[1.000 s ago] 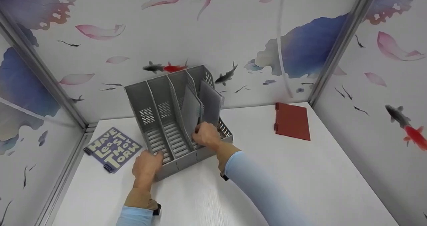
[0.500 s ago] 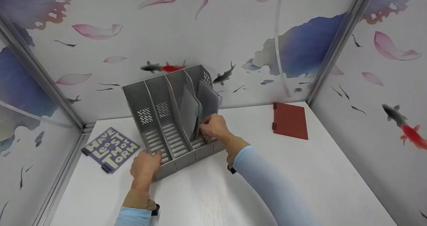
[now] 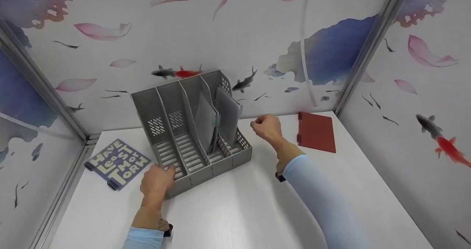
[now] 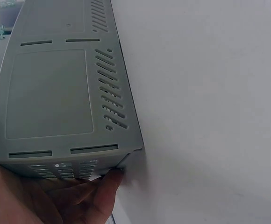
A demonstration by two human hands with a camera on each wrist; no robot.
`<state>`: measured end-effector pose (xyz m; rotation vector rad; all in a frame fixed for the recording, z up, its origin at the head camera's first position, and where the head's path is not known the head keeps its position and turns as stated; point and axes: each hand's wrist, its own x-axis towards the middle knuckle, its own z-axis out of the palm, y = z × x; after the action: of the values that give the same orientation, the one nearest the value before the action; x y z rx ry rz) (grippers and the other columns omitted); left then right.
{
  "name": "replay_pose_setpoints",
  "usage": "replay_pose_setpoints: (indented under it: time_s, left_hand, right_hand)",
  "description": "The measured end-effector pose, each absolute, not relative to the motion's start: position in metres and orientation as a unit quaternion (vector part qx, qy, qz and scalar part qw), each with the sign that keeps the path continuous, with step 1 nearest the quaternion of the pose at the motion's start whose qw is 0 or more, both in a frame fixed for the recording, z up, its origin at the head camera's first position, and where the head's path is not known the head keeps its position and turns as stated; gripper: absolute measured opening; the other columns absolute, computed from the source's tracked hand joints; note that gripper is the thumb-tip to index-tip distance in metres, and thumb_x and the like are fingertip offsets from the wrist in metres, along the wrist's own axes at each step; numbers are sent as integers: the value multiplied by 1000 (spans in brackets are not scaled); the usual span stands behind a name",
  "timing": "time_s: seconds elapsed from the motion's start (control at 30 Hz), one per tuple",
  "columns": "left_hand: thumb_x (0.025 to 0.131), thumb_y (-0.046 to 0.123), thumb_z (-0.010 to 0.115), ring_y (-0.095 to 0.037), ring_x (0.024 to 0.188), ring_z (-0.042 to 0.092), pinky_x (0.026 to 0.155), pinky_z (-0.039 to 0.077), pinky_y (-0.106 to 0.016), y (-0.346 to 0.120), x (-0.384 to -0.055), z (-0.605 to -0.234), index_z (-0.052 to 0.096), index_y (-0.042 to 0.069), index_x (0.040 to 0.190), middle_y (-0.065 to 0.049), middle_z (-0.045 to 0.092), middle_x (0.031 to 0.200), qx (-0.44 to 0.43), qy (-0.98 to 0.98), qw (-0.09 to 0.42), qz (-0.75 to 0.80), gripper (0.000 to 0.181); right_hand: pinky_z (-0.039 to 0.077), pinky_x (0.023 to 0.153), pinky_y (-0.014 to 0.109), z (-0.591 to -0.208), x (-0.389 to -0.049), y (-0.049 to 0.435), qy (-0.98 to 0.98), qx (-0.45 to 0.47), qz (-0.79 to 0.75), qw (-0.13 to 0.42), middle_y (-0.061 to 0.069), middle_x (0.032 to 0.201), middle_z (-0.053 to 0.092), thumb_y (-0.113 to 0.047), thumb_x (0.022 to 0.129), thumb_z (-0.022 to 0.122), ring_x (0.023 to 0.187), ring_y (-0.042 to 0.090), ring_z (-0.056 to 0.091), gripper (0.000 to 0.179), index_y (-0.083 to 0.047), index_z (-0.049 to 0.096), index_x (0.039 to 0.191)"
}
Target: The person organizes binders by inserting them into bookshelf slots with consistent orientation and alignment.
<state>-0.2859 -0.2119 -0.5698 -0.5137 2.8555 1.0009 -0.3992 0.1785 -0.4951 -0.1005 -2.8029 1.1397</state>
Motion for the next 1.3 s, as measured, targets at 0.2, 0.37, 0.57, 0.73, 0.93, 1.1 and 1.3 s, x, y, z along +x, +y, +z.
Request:
replay_pose_setpoints:
  time_s: [0.2,0.37,0.57,0.73,0.93,1.1,1.3]
  left_hand:
    - [106,43,53,-42,96,75,70,53,-47,-213,-288,-570,66,-13,132,-32,77,116,-162,931,30,327,64]
    - [107,44,53,-45,102,75,78,56,-53,-214,-286,-570,65,-13,135,-33,76,122,-166,931,31,325,65]
    - [108,44,53,-47,109,74,86,57,-57,-215,-284,-571,63,-13,139,-33,75,126,-171,927,38,331,66]
    - [107,45,54,-46,107,75,83,57,-55,-213,-284,-573,63,-12,138,-32,75,126,-170,927,37,332,66]
    - [107,45,54,-45,106,75,82,57,-54,-212,-286,-572,63,-12,139,-32,75,125,-169,928,30,331,67]
    - [106,47,53,-49,110,76,82,59,-57,-212,-288,-572,61,-14,142,-34,75,127,-166,930,28,326,70]
    - [106,46,53,-47,107,77,81,58,-55,-213,-288,-572,64,-13,138,-33,76,123,-168,931,24,323,68]
  right_hand:
    - [62,96,48,-505,-403,230,-931,-92,349,54,19,120,81,-37,108,66,107,33,73,41,-1,80,121]
    - [60,106,52,-519,-402,262,-924,-136,357,34,23,131,78,-34,109,64,118,39,71,44,1,76,131]
    - [55,117,57,-540,-396,289,-935,-147,323,9,28,145,71,-32,109,62,134,48,68,49,5,69,140]
    - [53,120,59,-549,-393,307,-945,-146,292,-27,31,150,67,-30,110,58,135,48,66,53,9,63,146]
    - [58,104,55,-548,-394,320,-958,-119,255,-51,30,127,73,-29,109,60,107,40,66,46,10,66,133]
    - [57,107,60,-552,-391,326,-968,-98,214,-86,34,137,67,-30,108,58,118,47,67,53,14,63,137]
    - [38,130,70,-555,-378,325,-965,-96,203,-135,39,167,40,-33,111,53,155,59,44,73,15,34,163]
